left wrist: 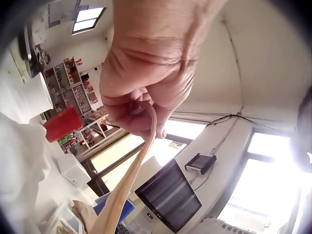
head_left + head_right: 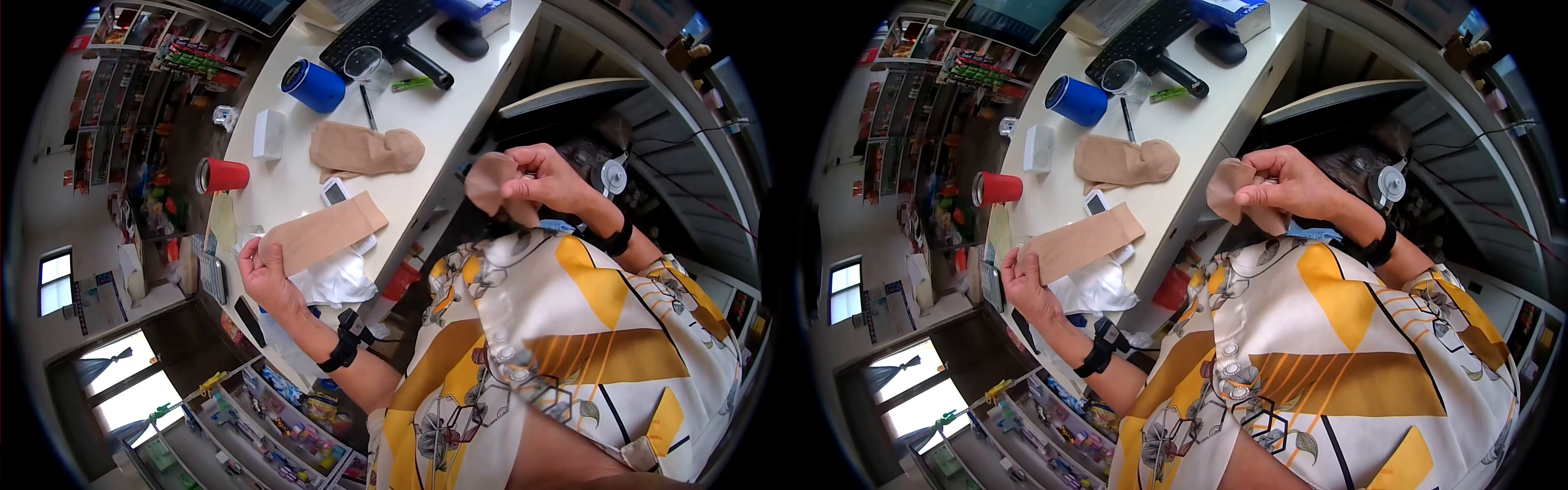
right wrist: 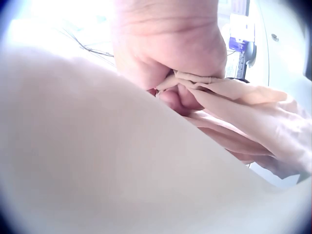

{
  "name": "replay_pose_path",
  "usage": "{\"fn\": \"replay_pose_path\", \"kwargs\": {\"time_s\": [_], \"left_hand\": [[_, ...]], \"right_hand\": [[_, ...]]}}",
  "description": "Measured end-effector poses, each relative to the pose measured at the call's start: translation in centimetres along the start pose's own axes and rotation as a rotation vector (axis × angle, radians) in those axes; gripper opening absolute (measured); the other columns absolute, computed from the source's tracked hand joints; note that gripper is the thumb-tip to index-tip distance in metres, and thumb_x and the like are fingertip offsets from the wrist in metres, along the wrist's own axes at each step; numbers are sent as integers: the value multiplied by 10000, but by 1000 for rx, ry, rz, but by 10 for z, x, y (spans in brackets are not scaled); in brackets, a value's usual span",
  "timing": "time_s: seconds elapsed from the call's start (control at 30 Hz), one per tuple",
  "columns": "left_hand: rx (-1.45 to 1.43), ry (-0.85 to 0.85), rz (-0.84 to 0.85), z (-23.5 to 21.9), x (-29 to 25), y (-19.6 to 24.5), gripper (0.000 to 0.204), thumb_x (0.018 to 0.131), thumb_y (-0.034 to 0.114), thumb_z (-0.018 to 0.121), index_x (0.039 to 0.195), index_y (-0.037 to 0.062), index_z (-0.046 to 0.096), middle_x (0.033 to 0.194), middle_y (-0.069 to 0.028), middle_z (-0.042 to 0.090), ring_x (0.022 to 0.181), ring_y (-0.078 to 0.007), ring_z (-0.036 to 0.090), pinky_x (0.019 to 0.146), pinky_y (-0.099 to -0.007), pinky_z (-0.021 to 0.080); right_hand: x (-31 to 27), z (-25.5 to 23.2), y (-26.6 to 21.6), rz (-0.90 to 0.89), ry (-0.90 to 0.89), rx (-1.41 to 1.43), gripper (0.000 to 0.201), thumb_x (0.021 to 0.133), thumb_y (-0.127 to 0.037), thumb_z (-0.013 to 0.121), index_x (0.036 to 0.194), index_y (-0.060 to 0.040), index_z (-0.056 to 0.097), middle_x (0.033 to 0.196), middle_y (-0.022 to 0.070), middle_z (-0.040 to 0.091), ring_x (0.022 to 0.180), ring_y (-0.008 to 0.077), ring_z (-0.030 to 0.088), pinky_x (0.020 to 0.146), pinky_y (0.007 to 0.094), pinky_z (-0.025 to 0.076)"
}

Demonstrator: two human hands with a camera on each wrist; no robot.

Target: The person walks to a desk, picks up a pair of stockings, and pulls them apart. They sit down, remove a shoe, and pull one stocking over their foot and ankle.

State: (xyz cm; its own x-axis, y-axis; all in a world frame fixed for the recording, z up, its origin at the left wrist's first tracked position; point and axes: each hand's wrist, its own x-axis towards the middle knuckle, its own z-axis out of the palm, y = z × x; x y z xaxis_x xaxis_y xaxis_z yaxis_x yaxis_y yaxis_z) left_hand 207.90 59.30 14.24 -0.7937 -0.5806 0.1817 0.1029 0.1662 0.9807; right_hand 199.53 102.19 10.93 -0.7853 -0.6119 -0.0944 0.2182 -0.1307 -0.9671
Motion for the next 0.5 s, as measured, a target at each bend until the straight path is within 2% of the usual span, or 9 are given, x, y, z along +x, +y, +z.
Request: {"fn": "replay_pose_path", "kwargs": {"time_s": [0.13,0.17,0.27,0.37,0.47,0.5], "left_hand": [[-114,38,26,-15,-16,30,227,975,98,599,1178,19,534,1063,-124,651,943,-202,653,850,-311,543],[-71,46,20,-18,-20,36,206,1012,148,543,1180,28,539,1053,-107,640,960,-191,645,852,-319,542],[-121,56,-6,-13,-34,53,197,1015,175,546,1149,32,554,1008,-82,625,912,-166,625,807,-299,529],[26,62,-11,-15,-45,52,197,1005,194,571,1108,27,577,942,-59,598,842,-143,594,754,-272,504],[24,-30,-74,-1,-57,47,226,982,228,617,1052,14,601,855,-8,551,772,-87,517,726,-208,424],[33,-61,-86,6,-60,45,228,979,224,623,1049,8,615,870,-18,602,787,-88,548,726,-224,449]], "right_hand": [[3,1,-3,16,-21,5,260,852,-241,784,873,-35,626,708,-58,549,623,-1,464,505,171,379],[4,1,-3,19,-26,1,258,853,-238,783,873,-35,626,708,-58,549,620,-2,463,504,169,378],[6,1,-4,31,-39,0,250,855,-230,781,874,-34,626,708,-57,550,618,-4,463,505,168,379],[10,5,-10,37,-58,8,247,858,-225,777,877,-30,627,718,-51,563,632,-2,470,520,175,391],[18,13,-21,27,-82,3,246,864,-222,771,889,-22,630,738,-44,580,648,1,478,536,180,402],[22,17,-25,29,-87,8,245,865,-221,769,895,-20,632,746,-42,585,652,2,479,541,181,403]]}}
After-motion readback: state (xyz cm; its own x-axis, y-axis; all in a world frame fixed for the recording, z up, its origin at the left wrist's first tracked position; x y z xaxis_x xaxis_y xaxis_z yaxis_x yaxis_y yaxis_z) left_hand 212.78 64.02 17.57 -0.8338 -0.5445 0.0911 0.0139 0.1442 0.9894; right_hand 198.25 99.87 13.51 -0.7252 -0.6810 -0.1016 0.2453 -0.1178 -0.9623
